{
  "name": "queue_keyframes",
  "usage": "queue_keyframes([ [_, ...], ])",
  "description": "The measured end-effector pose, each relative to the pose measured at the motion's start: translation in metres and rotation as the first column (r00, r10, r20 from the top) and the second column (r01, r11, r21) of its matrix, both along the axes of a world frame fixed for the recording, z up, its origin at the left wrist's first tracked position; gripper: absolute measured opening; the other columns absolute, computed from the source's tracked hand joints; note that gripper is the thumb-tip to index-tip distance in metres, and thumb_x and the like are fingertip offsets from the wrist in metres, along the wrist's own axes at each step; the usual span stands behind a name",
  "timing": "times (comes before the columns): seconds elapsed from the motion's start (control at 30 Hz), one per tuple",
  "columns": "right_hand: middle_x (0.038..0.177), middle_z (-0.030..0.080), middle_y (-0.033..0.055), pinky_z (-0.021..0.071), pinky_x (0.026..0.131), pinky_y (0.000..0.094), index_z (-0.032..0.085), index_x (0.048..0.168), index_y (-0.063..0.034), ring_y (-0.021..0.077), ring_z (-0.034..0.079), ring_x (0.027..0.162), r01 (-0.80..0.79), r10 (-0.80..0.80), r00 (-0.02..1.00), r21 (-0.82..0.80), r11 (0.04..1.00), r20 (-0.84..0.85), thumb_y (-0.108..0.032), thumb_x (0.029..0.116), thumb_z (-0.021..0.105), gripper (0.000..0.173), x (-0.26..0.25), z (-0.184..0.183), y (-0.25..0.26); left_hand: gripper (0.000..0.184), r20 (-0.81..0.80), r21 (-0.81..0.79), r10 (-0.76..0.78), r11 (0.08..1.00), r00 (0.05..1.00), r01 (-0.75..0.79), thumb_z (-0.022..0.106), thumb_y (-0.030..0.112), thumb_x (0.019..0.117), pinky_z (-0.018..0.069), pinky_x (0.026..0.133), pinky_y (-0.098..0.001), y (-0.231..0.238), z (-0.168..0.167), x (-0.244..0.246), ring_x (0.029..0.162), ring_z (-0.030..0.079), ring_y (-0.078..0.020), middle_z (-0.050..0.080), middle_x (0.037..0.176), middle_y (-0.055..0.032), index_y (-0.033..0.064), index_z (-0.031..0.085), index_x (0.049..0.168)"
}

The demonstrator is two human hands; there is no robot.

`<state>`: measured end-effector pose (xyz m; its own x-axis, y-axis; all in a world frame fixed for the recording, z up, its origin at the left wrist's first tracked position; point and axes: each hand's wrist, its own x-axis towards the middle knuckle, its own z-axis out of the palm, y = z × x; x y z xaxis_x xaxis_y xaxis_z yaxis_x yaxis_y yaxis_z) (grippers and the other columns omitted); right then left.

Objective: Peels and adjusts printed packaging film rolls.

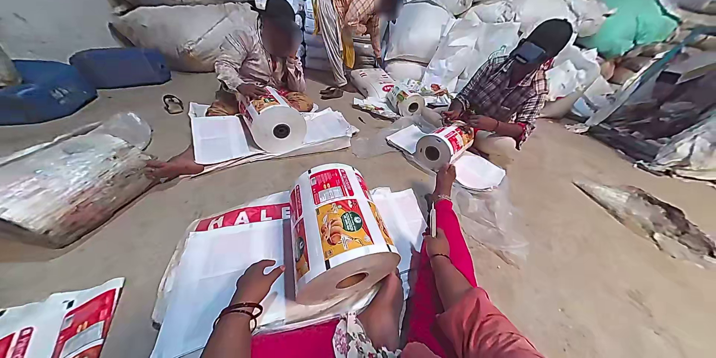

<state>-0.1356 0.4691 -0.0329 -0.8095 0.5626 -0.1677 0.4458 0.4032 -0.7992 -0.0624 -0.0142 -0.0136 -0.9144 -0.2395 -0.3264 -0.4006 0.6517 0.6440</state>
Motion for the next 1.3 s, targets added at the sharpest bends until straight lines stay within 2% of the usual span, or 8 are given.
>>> queue_keyframes([
  [0.27, 0.117, 0.07, 0.0193, 0.0499, 0.096, 0.0587, 0.065, 0.127, -0.005, 0.0352, 0.065, 0.111, -0.007, 0.007, 1.0, 0.0, 1.0, -0.01, -0.008, 0.0955, 0.064, 0.032, -0.0003, -0.0003, 0.0006, 0.052, 0.01, -0.008, -0.002, 1.0, 1.0, 0.002, 0.067, 0.041, 0.0993, 0.0335, 0.117, -0.0608, 0.0001, -0.0002, -0.0005, 0.142, 0.045, -0.0419, 0.055, 0.147, -0.0228, 0.0045, 0.063, 0.137],
  [0.57, 0.121, 0.068, 0.0207, 0.0493, 0.098, 0.0565, 0.063, 0.13, -0.0026, 0.0349, 0.064, 0.114, -0.012, 0.011, 0.999, -0.021, 1.0, -0.035, -0.005, 0.0956, 0.064, 0.034, -0.0012, -0.0008, -0.0009, 0.052, 0.008, -0.011, -0.003, 1.0, 1.0, 0.003, 0.068, 0.041, 0.0989, 0.0351, 0.116, -0.0609, -0.0002, -0.0018, -0.0014, 0.141, 0.047, -0.042, 0.056, 0.146, -0.0238, 0.0047, 0.064, 0.136],
  [0.77, 0.121, 0.069, 0.0199, 0.0494, 0.098, 0.0579, 0.062, 0.132, -0.0054, 0.0353, 0.065, 0.115, -0.016, 0.016, 1.0, -0.011, 1.0, 0.004, -0.009, 0.0975, 0.062, 0.035, -0.0012, -0.001, 0.0, 0.051, 0.008, -0.009, 0.008, 1.0, 1.0, -0.008, 0.069, 0.041, 0.0986, 0.0343, 0.116, -0.061, 0.0012, -0.002, -0.001, 0.141, 0.047, -0.0414, 0.056, 0.146, -0.0228, 0.0048, 0.064, 0.135],
  [1.17, 0.122, 0.068, 0.0201, 0.0488, 0.098, 0.0589, 0.062, 0.132, -0.0059, 0.0358, 0.064, 0.115, -0.02, 0.02, 0.999, 0.004, 1.0, 0.024, -0.01, 0.098, 0.062, 0.035, 0.0018, 0.0018, -0.0017, 0.052, 0.006, -0.008, 0.001, 1.0, 1.0, -0.001, 0.068, 0.042, 0.0989, 0.0346, 0.116, -0.0609, 0.0006, 0.0007, 0.0007, 0.141, 0.048, -0.041, 0.057, 0.145, -0.023, 0.0045, 0.064, 0.136],
  [1.3, 0.12, 0.069, 0.0194, 0.0488, 0.098, 0.0584, 0.062, 0.131, -0.0054, 0.0352, 0.064, 0.115, -0.016, 0.016, 1.0, 0.019, 1.0, 0.02, -0.009, 0.0971, 0.062, 0.034, 0.0014, 0.0034, -0.0021, 0.052, 0.008, 0.01, 0.002, 1.0, 1.0, -0.002, 0.068, 0.041, 0.0992, 0.033, 0.117, -0.0613, 0.0001, 0.0019, 0.0008, 0.143, 0.045, -0.0418, 0.055, 0.148, -0.0219, 0.005, 0.064, 0.136],
])
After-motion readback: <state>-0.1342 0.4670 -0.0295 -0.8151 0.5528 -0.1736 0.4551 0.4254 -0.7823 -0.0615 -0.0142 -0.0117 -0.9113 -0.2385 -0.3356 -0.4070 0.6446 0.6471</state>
